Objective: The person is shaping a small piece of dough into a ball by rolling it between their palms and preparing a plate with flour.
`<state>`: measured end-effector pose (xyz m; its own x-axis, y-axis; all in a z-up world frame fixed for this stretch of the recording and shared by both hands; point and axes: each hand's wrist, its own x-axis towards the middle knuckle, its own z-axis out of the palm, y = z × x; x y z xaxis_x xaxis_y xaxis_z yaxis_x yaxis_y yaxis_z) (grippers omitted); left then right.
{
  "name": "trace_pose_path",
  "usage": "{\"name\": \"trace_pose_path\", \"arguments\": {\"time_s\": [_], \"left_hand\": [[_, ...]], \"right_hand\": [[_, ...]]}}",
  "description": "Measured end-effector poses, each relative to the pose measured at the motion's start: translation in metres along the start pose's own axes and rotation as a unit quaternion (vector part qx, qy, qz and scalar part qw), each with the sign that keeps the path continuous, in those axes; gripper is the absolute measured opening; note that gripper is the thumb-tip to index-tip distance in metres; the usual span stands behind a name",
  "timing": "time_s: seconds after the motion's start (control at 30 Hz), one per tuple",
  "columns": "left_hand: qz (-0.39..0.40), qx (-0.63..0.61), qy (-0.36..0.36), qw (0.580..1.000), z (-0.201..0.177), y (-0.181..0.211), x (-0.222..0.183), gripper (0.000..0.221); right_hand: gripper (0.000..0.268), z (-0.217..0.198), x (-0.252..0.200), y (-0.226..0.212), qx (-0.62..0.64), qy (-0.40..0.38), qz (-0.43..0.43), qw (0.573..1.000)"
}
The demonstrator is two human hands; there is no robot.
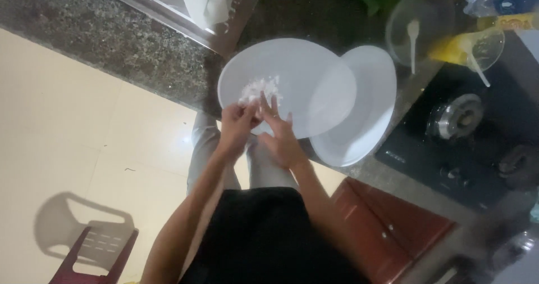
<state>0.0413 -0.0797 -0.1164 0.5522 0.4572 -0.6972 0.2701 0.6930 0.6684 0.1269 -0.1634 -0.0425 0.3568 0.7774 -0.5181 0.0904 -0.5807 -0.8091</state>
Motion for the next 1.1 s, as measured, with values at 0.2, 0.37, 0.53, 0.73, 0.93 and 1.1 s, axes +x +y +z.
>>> {"name": "trace_pose_path", "arguments": {"time_s": [0.2, 0.37, 0.53, 0.73, 0.93, 1.1], "left_hand": [[0.014, -0.004, -0.002, 1.0, -0.008, 0.005, 0.001, 0.022], [-0.088, 0.025, -0.037, 0.995, 0.004, 0.047, -0.022, 0.045], [-0.135, 0.103, -0.108, 0.98, 0.019, 0.101, -0.046, 0.044], [-0.151, 0.037, -0.087, 0.984, 0.002, 0.075, -0.031, 0.034], [-0.148, 0.002, -0.074, 0.986, -0.004, 0.041, -0.018, 0.033], [-0.168, -0.01, -0.115, 0.979, 0.011, 0.075, -0.037, 0.064]], "right_hand": [[0.068, -0.003, 0.006, 0.02, -0.053, -0.001, -0.056, 0.997], [0.049, 0.013, 0.017, 0.045, -0.223, 0.103, -0.157, 0.957], [0.037, 0.008, 0.023, 0.06, -0.303, 0.12, -0.168, 0.93], [0.071, -0.004, 0.009, 0.03, -0.251, -0.006, -0.122, 0.96], [0.067, 0.002, 0.006, 0.05, -0.27, 0.037, -0.165, 0.948], [0.064, 0.011, 0.001, 0.031, -0.283, 0.053, -0.159, 0.944]]}}
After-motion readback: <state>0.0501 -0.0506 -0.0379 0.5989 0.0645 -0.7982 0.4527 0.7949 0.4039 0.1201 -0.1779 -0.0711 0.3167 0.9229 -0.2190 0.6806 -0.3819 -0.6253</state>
